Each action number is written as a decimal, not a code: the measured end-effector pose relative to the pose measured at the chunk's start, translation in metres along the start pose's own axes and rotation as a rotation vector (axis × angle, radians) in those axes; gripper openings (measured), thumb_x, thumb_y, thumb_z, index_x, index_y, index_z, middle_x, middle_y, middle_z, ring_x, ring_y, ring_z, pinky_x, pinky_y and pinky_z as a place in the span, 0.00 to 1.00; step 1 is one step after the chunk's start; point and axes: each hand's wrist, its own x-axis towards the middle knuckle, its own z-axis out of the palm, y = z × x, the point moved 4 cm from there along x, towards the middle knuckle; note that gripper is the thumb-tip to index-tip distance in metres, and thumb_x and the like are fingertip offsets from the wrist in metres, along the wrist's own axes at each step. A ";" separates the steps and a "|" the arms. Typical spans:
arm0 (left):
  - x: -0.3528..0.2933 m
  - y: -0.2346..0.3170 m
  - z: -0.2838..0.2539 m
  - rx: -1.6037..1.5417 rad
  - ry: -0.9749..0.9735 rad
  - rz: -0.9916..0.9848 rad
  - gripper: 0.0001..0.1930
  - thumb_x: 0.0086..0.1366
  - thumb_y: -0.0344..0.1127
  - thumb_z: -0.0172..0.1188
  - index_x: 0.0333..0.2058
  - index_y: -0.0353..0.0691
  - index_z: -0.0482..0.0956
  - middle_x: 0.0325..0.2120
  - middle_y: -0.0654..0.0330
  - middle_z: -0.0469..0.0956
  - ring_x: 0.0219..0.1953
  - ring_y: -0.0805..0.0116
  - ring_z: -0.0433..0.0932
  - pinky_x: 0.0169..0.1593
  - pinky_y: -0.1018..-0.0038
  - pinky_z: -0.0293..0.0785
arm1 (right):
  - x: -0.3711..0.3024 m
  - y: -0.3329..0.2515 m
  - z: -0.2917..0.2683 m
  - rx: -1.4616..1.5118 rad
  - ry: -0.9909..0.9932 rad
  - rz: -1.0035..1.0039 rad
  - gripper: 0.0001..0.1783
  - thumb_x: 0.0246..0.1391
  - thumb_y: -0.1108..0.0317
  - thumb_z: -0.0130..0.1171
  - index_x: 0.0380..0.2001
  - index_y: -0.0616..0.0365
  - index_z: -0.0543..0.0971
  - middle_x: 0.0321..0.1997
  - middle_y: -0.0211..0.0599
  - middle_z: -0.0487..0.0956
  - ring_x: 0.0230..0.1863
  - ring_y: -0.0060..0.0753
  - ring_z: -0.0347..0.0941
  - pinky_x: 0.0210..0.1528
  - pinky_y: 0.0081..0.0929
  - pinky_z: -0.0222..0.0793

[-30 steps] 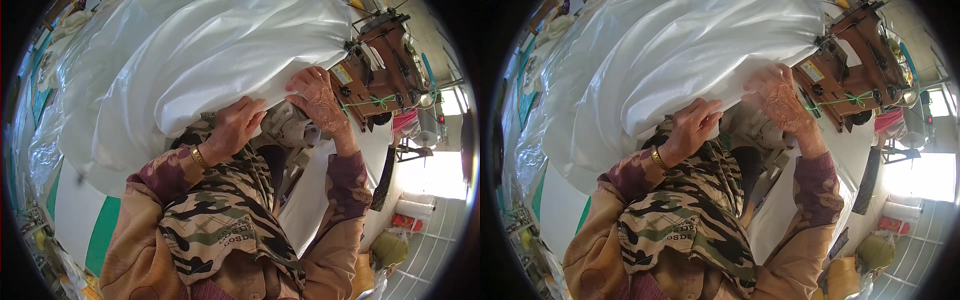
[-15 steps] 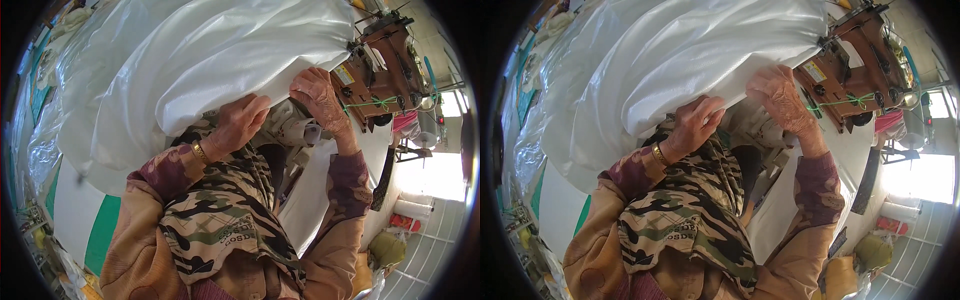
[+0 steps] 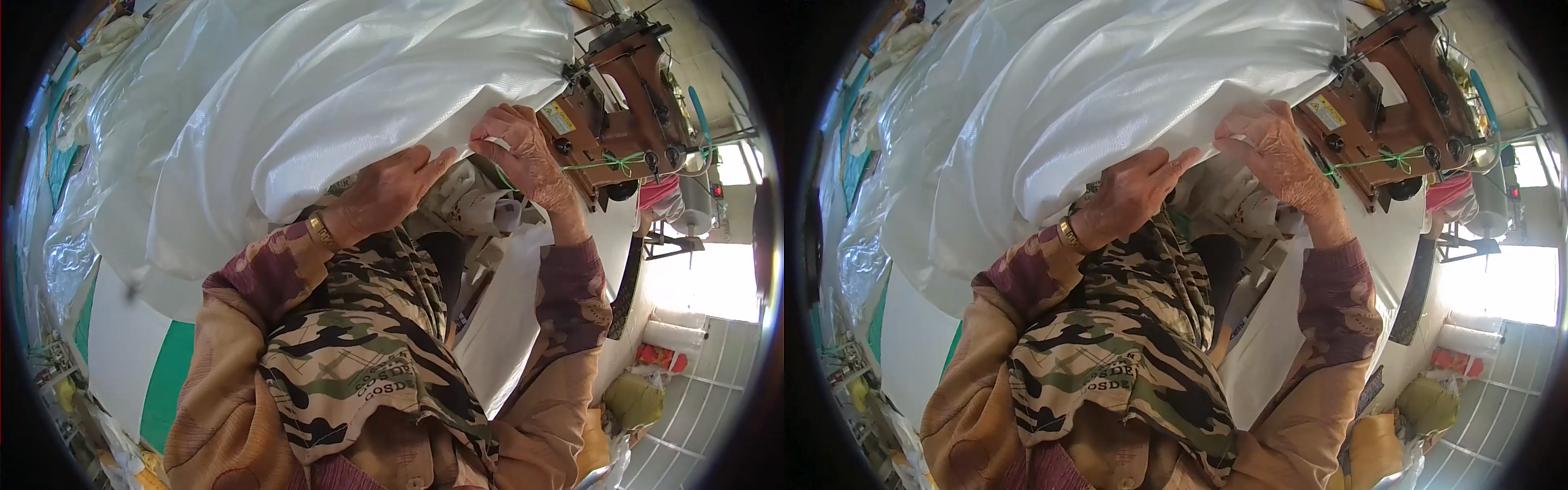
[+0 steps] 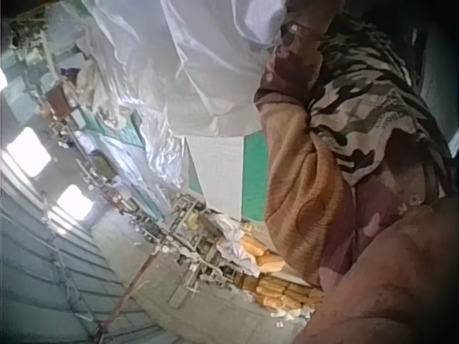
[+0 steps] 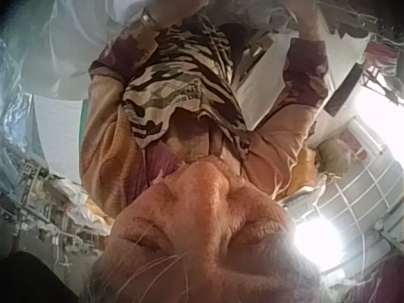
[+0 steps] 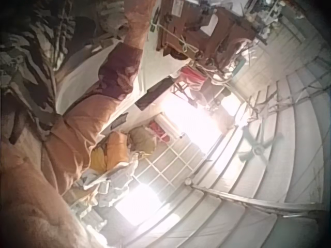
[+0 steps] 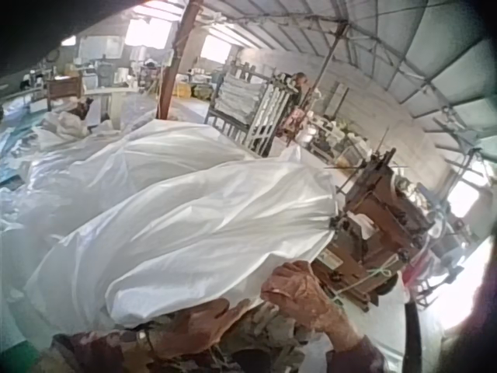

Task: The person sews large plastic sheets using an industrial sewing machine, folding and handling the material by hand to align the edges as it feeds through the machine.

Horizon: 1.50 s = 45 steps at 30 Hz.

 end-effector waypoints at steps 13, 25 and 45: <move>0.014 -0.001 -0.008 -0.174 -0.010 -0.106 0.16 0.56 0.21 0.61 0.44 0.36 0.81 0.21 0.57 0.67 0.21 0.59 0.72 0.25 0.66 0.69 | 0.001 0.031 -0.017 -0.094 0.067 0.057 0.13 0.50 0.59 0.65 0.28 0.58 0.77 0.30 0.34 0.73 0.39 0.36 0.67 0.54 0.34 0.55; 0.017 -0.014 -0.009 -0.279 -0.007 -0.164 0.15 0.56 0.19 0.60 0.43 0.36 0.81 0.20 0.55 0.72 0.20 0.59 0.72 0.25 0.69 0.68 | -0.001 0.062 -0.031 -0.271 0.150 -0.094 0.14 0.49 0.59 0.66 0.26 0.58 0.77 0.29 0.34 0.73 0.37 0.40 0.65 0.46 0.34 0.60; 0.015 -0.009 -0.002 -0.222 -0.142 -0.116 0.18 0.54 0.18 0.58 0.45 0.36 0.81 0.18 0.56 0.67 0.17 0.59 0.69 0.22 0.68 0.64 | -0.002 0.117 -0.061 -0.356 0.322 0.000 0.14 0.51 0.56 0.63 0.31 0.54 0.77 0.37 0.33 0.76 0.48 0.36 0.70 0.60 0.37 0.55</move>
